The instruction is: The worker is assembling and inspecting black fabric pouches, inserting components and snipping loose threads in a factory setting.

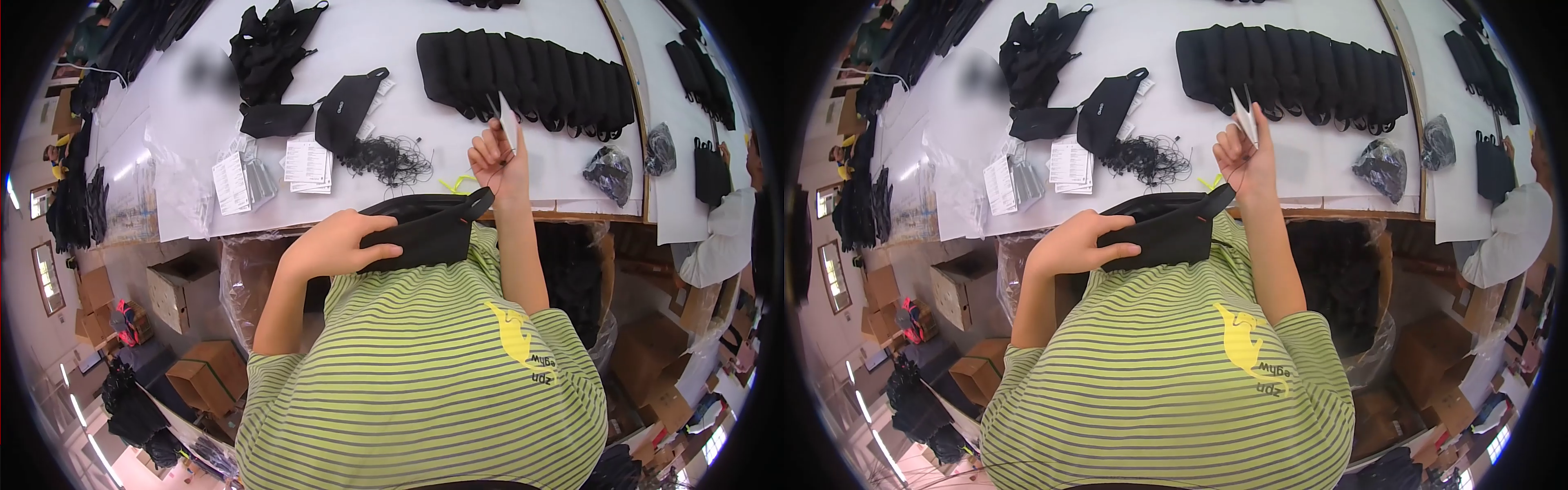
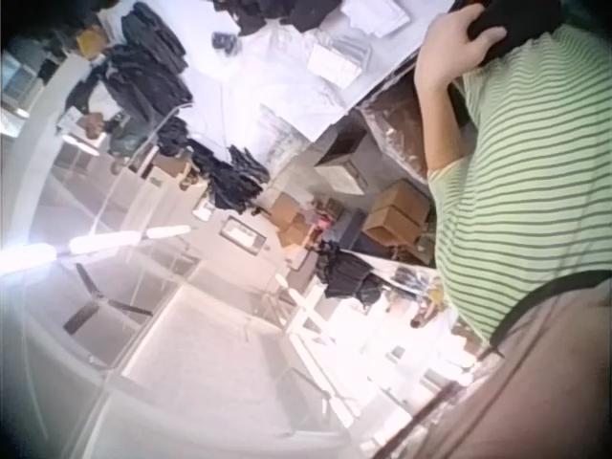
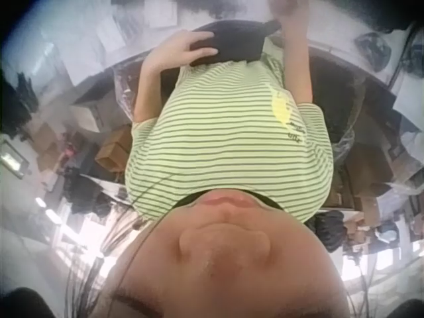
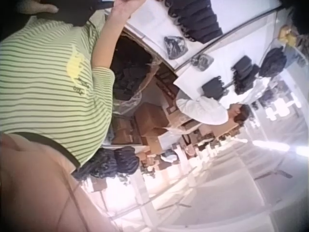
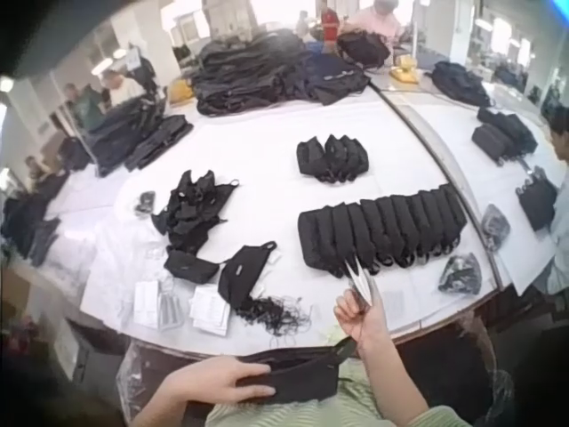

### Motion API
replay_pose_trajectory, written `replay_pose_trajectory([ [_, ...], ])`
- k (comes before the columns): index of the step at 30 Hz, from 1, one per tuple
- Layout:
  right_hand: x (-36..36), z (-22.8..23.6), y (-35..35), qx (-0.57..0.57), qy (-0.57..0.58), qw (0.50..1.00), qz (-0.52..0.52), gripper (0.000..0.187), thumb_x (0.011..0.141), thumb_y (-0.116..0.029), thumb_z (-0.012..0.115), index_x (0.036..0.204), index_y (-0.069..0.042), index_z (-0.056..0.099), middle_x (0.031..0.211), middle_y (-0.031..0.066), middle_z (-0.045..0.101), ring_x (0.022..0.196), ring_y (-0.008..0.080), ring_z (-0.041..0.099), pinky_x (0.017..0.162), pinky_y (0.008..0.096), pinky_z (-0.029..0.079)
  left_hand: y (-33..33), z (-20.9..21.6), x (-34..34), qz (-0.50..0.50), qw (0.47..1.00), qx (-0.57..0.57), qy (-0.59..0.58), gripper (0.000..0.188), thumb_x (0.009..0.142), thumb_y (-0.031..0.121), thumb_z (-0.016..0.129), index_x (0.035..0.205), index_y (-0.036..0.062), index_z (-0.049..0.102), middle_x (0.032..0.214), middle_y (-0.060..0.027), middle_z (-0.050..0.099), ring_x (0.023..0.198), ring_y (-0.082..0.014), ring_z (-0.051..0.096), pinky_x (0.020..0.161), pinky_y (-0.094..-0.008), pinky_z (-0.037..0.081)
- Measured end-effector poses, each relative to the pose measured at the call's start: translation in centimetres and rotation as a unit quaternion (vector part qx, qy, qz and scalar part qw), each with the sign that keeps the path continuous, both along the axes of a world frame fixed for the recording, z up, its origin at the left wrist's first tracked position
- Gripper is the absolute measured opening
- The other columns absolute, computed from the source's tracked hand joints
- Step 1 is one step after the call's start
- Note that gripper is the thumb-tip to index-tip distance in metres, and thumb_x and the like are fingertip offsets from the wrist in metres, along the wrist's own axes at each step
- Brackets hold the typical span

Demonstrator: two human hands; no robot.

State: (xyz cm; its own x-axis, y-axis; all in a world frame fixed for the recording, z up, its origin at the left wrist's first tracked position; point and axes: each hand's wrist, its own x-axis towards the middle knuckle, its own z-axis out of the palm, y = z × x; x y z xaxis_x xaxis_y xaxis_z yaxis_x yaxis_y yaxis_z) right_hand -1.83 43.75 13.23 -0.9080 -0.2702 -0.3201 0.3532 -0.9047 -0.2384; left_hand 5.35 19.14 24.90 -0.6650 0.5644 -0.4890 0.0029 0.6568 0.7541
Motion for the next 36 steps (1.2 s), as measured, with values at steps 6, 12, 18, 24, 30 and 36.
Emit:
replay_pose_trajectory([
  [6, 0.1, 1.0, -0.6, 0.195, -0.064, 0.977, -0.063, 0.033, 0.091, -0.036, 0.056, 0.078, -0.006, 0.059, 0.046, -0.0059, 0.027, 0.040, 0.0061, 0.022, 0.042, 0.0227, 0.022, 0.1, 0.3, 0.2, -0.012, 1.000, 0.002, 0.000, 0.032, 0.084, 0.030, 0.063, 0.098, 0.0020, 0.057, 0.061, -0.0175, 0.056, 0.055, -0.0327, 0.054, 0.053, -0.0367, 0.041],
  [12, -1.1, 1.9, 1.2, 0.534, 0.039, 0.818, -0.211, 0.030, 0.086, -0.027, 0.067, 0.067, -0.006, 0.055, 0.052, -0.0090, 0.044, 0.045, -0.0014, 0.031, 0.042, 0.0195, 0.022, -0.4, -0.4, 0.2, 0.063, 0.996, -0.043, 0.042, 0.027, 0.085, 0.025, 0.061, 0.096, 0.0021, 0.055, 0.064, -0.0178, 0.056, 0.060, -0.0330, 0.057, 0.057, -0.0382, 0.044],
  [18, -0.4, 5.5, 1.0, 0.671, 0.277, 0.679, 0.108, 0.029, 0.076, -0.025, 0.075, 0.060, -0.004, 0.063, 0.044, -0.0040, 0.040, 0.047, 0.0046, 0.027, 0.044, 0.0263, 0.020, 1.7, -4.2, -0.9, -0.036, 0.961, -0.030, 0.273, 0.024, 0.079, 0.018, 0.067, 0.091, 0.0002, 0.058, 0.107, -0.0152, 0.056, 0.093, -0.0310, 0.056, 0.074, -0.0373, 0.046],
  [24, 0.6, 5.3, -0.3, 0.752, 0.421, 0.372, 0.345, 0.036, 0.077, -0.043, 0.066, 0.071, -0.007, 0.070, 0.055, 0.0111, 0.058, 0.054, 0.0282, 0.056, 0.054, 0.0381, 0.043, 3.4, -6.7, -2.5, -0.009, 0.918, 0.096, 0.384, 0.020, 0.074, 0.007, 0.069, 0.089, 0.0022, 0.057, 0.125, -0.0132, 0.047, 0.111, -0.0338, 0.049, 0.093, -0.0405, 0.039],
  [30, 1.1, 4.8, 0.9, 0.685, 0.398, 0.468, 0.392, 0.036, 0.077, -0.043, 0.068, 0.085, -0.007, 0.068, 0.059, 0.0094, 0.058, 0.056, 0.0244, 0.055, 0.054, 0.0356, 0.040, 2.7, -8.9, -3.1, -0.025, 0.976, 0.051, 0.212, 0.017, 0.080, 0.016, 0.065, 0.093, 0.0059, 0.060, 0.083, -0.0083, 0.061, 0.087, -0.0227, 0.057, 0.082, -0.0330, 0.041],
  [36, 1.3, 3.2, 1.6, 0.689, 0.371, 0.473, 0.405, 0.038, 0.071, -0.038, 0.074, 0.069, -0.003, 0.061, 0.049, 0.0071, 0.045, 0.046, 0.0199, 0.043, 0.050, 0.0339, 0.035, -1.7, -19.6, -9.9, 0.256, 0.907, -0.063, 0.327, 0.019, 0.086, 0.019, 0.057, 0.091, 0.0011, 0.059, 0.088, -0.0131, 0.062, 0.087, -0.0305, 0.057, 0.079, -0.0370, 0.045],
])
